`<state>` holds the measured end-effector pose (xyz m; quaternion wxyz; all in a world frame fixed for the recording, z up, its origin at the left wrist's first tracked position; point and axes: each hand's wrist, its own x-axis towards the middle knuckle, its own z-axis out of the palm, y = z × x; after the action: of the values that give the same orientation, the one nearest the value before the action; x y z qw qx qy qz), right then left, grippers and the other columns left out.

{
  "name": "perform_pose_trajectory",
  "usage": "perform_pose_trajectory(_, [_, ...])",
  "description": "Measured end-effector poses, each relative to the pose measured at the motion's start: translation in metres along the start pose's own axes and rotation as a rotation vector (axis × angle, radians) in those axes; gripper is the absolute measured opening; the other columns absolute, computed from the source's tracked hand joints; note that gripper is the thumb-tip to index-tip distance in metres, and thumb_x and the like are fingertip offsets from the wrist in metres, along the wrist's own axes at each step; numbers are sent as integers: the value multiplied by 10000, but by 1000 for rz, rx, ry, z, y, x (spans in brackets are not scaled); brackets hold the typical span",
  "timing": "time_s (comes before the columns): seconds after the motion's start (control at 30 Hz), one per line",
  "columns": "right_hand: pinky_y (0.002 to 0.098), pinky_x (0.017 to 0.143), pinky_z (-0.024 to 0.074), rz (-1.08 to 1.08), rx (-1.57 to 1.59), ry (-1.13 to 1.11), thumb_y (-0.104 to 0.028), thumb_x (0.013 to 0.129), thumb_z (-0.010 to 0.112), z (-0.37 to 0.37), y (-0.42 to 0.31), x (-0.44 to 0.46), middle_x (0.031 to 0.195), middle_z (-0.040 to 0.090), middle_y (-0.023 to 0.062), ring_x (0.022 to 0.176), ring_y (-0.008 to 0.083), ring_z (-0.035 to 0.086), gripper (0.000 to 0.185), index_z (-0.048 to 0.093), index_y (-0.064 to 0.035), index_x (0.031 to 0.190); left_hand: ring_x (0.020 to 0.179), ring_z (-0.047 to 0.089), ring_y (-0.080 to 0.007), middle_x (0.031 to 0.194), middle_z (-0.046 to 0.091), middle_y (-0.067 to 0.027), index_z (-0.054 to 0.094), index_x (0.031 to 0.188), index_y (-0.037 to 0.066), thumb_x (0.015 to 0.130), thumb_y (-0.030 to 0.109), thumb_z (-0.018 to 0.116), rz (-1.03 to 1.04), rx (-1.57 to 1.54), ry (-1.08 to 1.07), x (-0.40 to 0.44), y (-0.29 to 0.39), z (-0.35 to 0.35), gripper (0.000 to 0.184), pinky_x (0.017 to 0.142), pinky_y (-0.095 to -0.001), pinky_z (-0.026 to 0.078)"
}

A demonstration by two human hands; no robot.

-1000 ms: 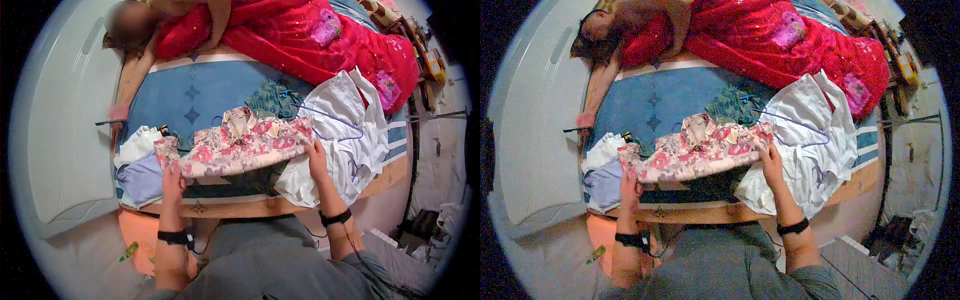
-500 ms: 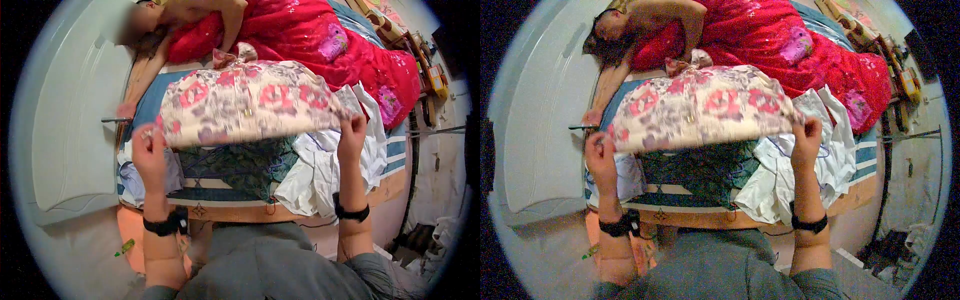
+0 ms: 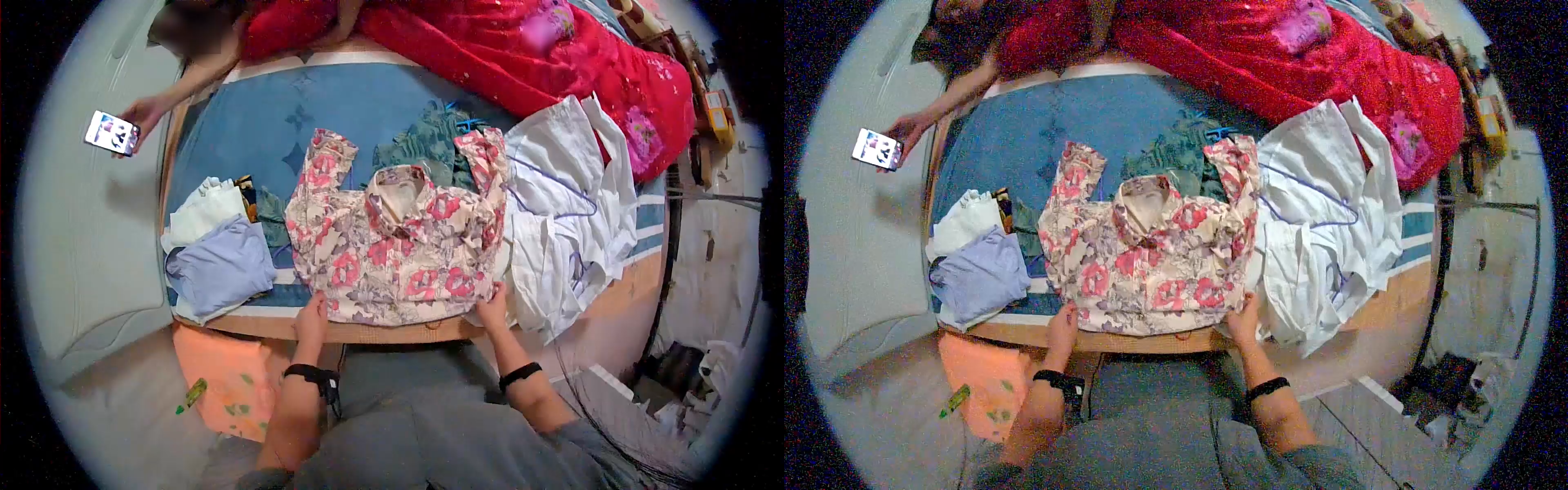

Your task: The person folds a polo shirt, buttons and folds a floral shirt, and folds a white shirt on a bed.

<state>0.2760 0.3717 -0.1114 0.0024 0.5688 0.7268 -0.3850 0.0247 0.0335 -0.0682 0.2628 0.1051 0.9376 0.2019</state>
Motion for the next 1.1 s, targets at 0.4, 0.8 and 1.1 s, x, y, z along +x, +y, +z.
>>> perform_pose_trajectory(0.4, [341, 655, 449, -279, 209, 236, -282, 767, 619, -56, -101, 143, 784, 600, 131, 694, 233, 572, 338, 566, 14, 922, 912, 486, -347, 983, 509, -169, 554, 947, 27, 659, -5, 536, 451, 166, 236, 11, 48, -7, 291, 819, -444, 390])
perform_pose_trajectory(0.8, [339, 650, 460, -130, 288, 131, -208, 775, 549, -58, -117, 216, 815, 620, 114, 720, 221, 586, 219, 605, -15, 861, 1221, 341, -293, 1301, 406, -91, 463, 1213, 91, 799, 139, 525, 972, 187, -255, 25, 209, 72, 421, 977, -440, 305])
perform_pose_trajectory(1.1, [390, 906, 418, 187, 1734, -65, -166, 819, 479, -147, -45, 69, 1113, 547, 102, 1025, 239, 524, 330, 499, -42, 1123, 1318, 192, -287, 1411, 271, -46, 382, 1306, 204, 848, 341, 479, 819, 450, -224, 36, 233, 108, 487, 1000, -582, 185])
